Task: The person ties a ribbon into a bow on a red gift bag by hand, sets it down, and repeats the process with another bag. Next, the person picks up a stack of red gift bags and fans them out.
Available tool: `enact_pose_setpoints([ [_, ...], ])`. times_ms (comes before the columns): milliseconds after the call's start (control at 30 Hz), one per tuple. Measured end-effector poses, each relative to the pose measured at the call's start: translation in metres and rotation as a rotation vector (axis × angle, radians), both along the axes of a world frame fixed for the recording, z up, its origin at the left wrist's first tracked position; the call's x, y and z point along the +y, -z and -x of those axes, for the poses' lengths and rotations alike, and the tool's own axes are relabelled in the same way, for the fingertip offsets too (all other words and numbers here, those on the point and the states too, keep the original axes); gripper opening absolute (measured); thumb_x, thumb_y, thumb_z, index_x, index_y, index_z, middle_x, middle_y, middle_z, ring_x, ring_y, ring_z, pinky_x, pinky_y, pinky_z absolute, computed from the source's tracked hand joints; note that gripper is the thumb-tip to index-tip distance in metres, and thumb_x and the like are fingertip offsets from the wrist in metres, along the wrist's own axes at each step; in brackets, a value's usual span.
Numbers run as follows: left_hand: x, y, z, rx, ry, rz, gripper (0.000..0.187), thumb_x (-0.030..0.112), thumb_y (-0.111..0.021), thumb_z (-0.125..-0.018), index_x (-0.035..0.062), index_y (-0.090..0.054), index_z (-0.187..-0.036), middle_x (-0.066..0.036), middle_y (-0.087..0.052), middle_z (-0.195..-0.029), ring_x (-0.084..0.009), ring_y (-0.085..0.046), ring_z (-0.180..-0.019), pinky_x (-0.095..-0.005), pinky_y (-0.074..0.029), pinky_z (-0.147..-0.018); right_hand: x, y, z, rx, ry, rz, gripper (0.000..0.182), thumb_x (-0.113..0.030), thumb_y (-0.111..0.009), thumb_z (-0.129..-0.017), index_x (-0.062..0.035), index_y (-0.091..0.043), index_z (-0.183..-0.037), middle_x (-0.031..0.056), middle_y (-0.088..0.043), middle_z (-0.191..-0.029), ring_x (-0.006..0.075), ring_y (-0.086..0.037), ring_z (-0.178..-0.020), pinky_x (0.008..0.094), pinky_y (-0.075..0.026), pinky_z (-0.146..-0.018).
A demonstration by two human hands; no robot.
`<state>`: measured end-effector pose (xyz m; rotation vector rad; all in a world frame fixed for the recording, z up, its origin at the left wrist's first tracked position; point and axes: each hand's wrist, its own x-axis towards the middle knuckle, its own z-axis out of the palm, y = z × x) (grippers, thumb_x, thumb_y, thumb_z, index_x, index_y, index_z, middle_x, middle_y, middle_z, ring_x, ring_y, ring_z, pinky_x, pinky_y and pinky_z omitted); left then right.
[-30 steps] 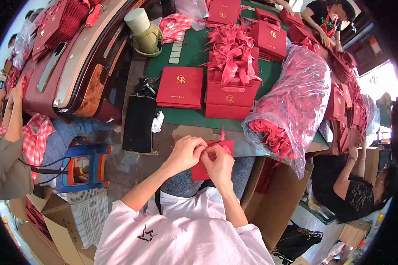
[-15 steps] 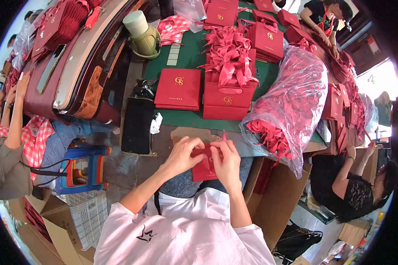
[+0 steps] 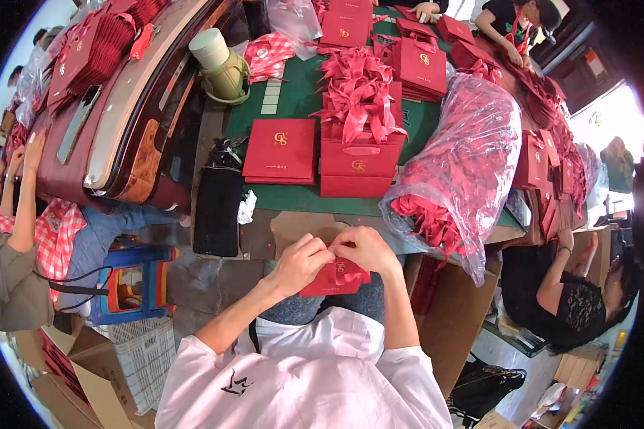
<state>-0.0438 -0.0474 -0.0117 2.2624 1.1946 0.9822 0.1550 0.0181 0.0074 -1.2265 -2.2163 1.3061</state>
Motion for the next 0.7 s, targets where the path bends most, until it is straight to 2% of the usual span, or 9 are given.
enact_pose_setpoints([
  [133, 0.001, -0.001, 0.002, 0.04, 0.018, -0.042, 0.014, 0.001, -0.073, -0.077, 0.0053, -0.069, -0.089, -0.007, -0.059, -0.088, -0.0262, -0.058, -0.083, -0.0375, -0.051, -0.07, 0.004, 0.007, -0.001, 0.071, 0.034, 0.155, 0.016, -0.019, -0.071, -0.08, -0.0061, -0.077, -0.088, 0.0124, -0.073, -0.083, 0.0268, -0.071, -0.076, 0.0358, -0.055, -0.073],
  [200, 0.005, -0.002, 0.004, 0.038, 0.023, -0.022, 0.013, 0.002, -0.072, -0.077, 0.0059, -0.069, -0.089, -0.007, -0.059, -0.089, -0.0267, -0.058, -0.085, -0.0378, -0.051, -0.072, 0.003, 0.018, 0.001, 0.181, 0.078, 0.215, 0.012, -0.009, -0.068, -0.085, 0.0009, -0.074, -0.088, 0.0082, -0.073, -0.08, 0.0124, -0.066, -0.075, 0.0309, -0.052, -0.069],
  [300, 0.009, -0.002, 0.005, -0.004, 0.013, 0.053, 0.011, 0.002, -0.071, -0.078, 0.0063, -0.069, -0.089, -0.008, -0.06, -0.09, -0.0277, -0.058, -0.086, -0.038, -0.051, -0.073, 0.002, 0.035, 0.009, 0.307, 0.301, 0.245, 0.014, -0.015, -0.073, -0.081, -0.0017, -0.076, -0.087, 0.0109, -0.072, -0.078, 0.0169, -0.068, -0.071, 0.0305, -0.053, -0.069],
  [333, 0.01, -0.002, 0.005, -0.004, 0.013, 0.053, 0.011, 0.002, -0.071, -0.078, 0.0063, -0.069, -0.089, -0.008, -0.06, -0.09, -0.0277, -0.058, -0.086, -0.038, -0.051, -0.073, 0.003, 0.036, 0.011, 0.307, 0.301, 0.245, 0.014, -0.015, -0.073, -0.081, -0.0017, -0.076, -0.087, 0.0109, -0.072, -0.078, 0.0169, -0.068, -0.071, 0.0305, -0.053, -0.069],
  [533, 0.021, -0.004, 0.008, -0.077, -0.135, 0.13, 0.011, 0.009, -0.075, -0.081, 0.006, -0.07, -0.09, -0.009, -0.062, -0.085, -0.0275, -0.06, -0.083, -0.0371, -0.051, -0.072, 0.003, 0.032, 0.014, 0.313, 0.585, -0.187, 0.015, -0.016, -0.07, -0.089, -0.0013, -0.074, -0.094, 0.0139, -0.069, -0.081, 0.0231, -0.067, -0.074, 0.0316, -0.051, -0.068],
  [567, 0.021, -0.002, 0.008, -0.104, -0.193, 0.221, 0.012, 0.011, -0.076, -0.082, 0.0061, -0.07, -0.091, -0.009, -0.063, -0.083, -0.0268, -0.061, -0.082, -0.0374, -0.051, -0.07, 0.003, 0.024, 0.005, 0.225, 0.605, -0.201, 0.016, -0.013, -0.068, -0.092, 0.0019, -0.072, -0.095, 0.0101, -0.071, -0.08, 0.0133, -0.065, -0.073, 0.0284, -0.051, -0.067],
  [600, 0.022, -0.004, 0.008, -0.13, -0.251, 0.313, 0.014, 0.013, -0.076, -0.082, 0.0062, -0.07, -0.091, -0.009, -0.063, -0.081, -0.0261, -0.062, -0.082, -0.0376, -0.051, -0.068, 0.003, 0.023, 0.002, 0.223, 0.679, -0.194, 0.016, -0.014, -0.068, -0.091, 0.0015, -0.072, -0.093, 0.0104, -0.07, -0.073, 0.0143, -0.064, -0.065, 0.0297, -0.05, -0.062],
  [667, 0.024, -0.009, 0.006, -0.138, -0.305, 0.353, 0.014, 0.014, -0.077, -0.081, 0.0058, -0.07, -0.09, -0.009, -0.065, -0.081, -0.0254, -0.062, -0.079, -0.0374, -0.05, -0.066, 0.001, 0.017, -0.008, 0.031, 0.684, -0.232, 0.019, -0.019, -0.072, -0.089, -0.0005, -0.072, -0.09, 0.0115, -0.069, -0.07, 0.0182, -0.065, -0.06, 0.0329, -0.05, -0.059],
  [700, 0.026, -0.012, 0.004, -0.148, -0.358, 0.394, 0.014, 0.015, -0.077, -0.081, 0.0053, -0.07, -0.089, -0.008, -0.067, -0.081, -0.0247, -0.063, -0.076, -0.0371, -0.05, -0.064, -0.001, 0.015, -0.009, 0.029, 0.688, -0.231, 0.019, -0.019, -0.072, -0.089, -0.0005, -0.072, -0.09, 0.0115, -0.069, -0.07, 0.0182, -0.065, -0.06, 0.0329, -0.05, -0.059],
])
